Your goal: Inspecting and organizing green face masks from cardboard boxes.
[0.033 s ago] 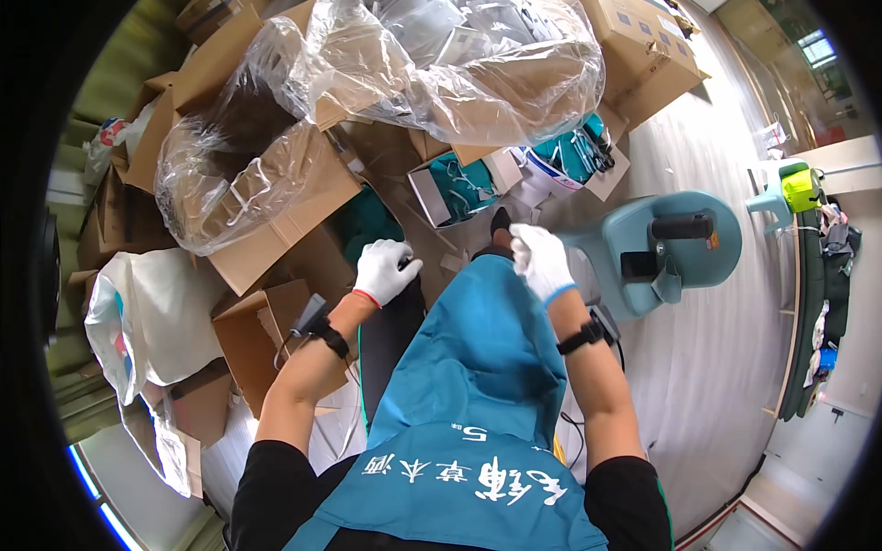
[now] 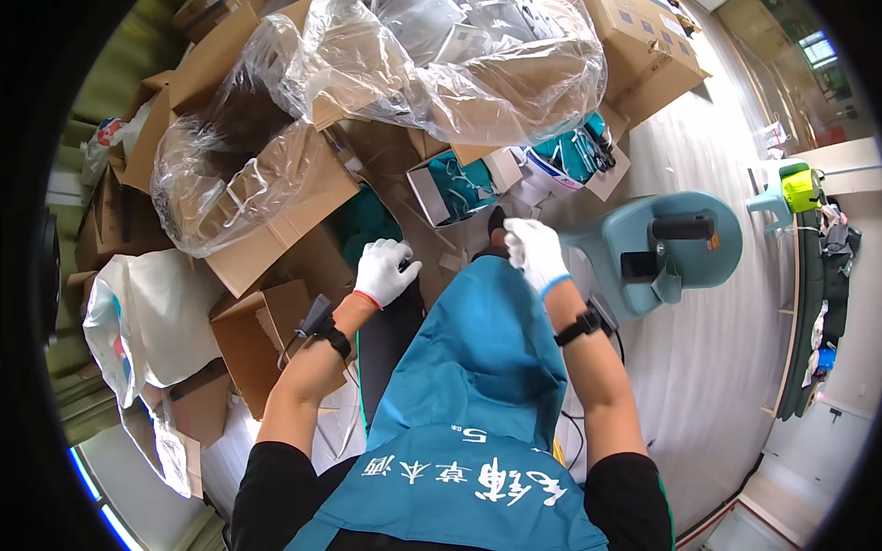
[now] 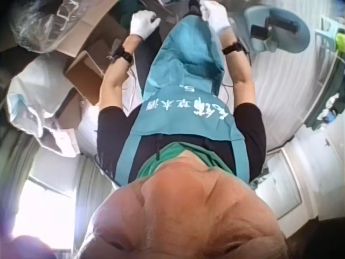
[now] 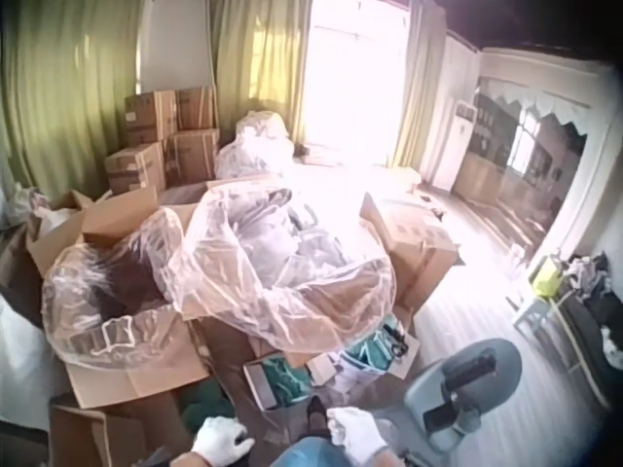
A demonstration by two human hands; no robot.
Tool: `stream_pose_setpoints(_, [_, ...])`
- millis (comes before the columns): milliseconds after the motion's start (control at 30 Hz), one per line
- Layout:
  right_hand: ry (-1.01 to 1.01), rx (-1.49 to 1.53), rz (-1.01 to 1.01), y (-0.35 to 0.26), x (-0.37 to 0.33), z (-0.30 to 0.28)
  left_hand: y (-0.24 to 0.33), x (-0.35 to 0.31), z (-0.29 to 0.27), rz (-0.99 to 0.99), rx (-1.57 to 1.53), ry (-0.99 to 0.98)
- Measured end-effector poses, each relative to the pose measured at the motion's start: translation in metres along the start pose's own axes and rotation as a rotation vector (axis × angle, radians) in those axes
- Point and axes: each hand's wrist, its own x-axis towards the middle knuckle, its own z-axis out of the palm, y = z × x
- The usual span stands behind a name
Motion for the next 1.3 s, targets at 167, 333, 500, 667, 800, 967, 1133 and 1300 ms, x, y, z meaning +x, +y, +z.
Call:
stream_pose_setpoints(167, [-0.116, -0.542, 0.030, 0.010, 0.096, 0.027, -0.016, 0.012, 0.012, -0.052, -0.134, 0.038])
stream_pose_setpoints(333, [-0.404, -1.405, -0.141, 0.053, 0.230, 0.028, -0.027, 0.021, 0.007, -0.128, -0.228, 0.025])
stream_pose_setpoints(500, [-0.002, -1.428, -0.499, 0.119, 0.338, 0.032, -0.044, 0.028, -0.003, -0.220, -0.338, 0.056])
stream_pose_setpoints(667, [0.011, -1.579, -0.299, 0.133, 0.408, 0.039, -0.061, 0.031, -0.008, -0.288, -0.417, 0.013])
stream_pose_setpoints(800, [0.025, -1.685, -0.246, 0.137, 0.429, 0.053, -0.071, 0.030, -0.007, -0.302, -0.438, 0.020])
stream_pose_setpoints(967, [0.186, -1.867, -0.244, 0.165, 0.413, 0.069, -0.076, 0.028, -0.004, -0.309, -0.437, -0.001])
stream_pose_setpoints(1133, [0.347, -1.667, -0.274, 0.154, 0.399, 0.034, -0.075, 0.027, -0.004, -0.306, -0.462, 0.001])
stream_pose_setpoints(1300, [0.394, -1.572, -0.540, 0.134, 0.403, -0.008, -0.073, 0.026, -0.001, -0.314, -0.454, 0.018])
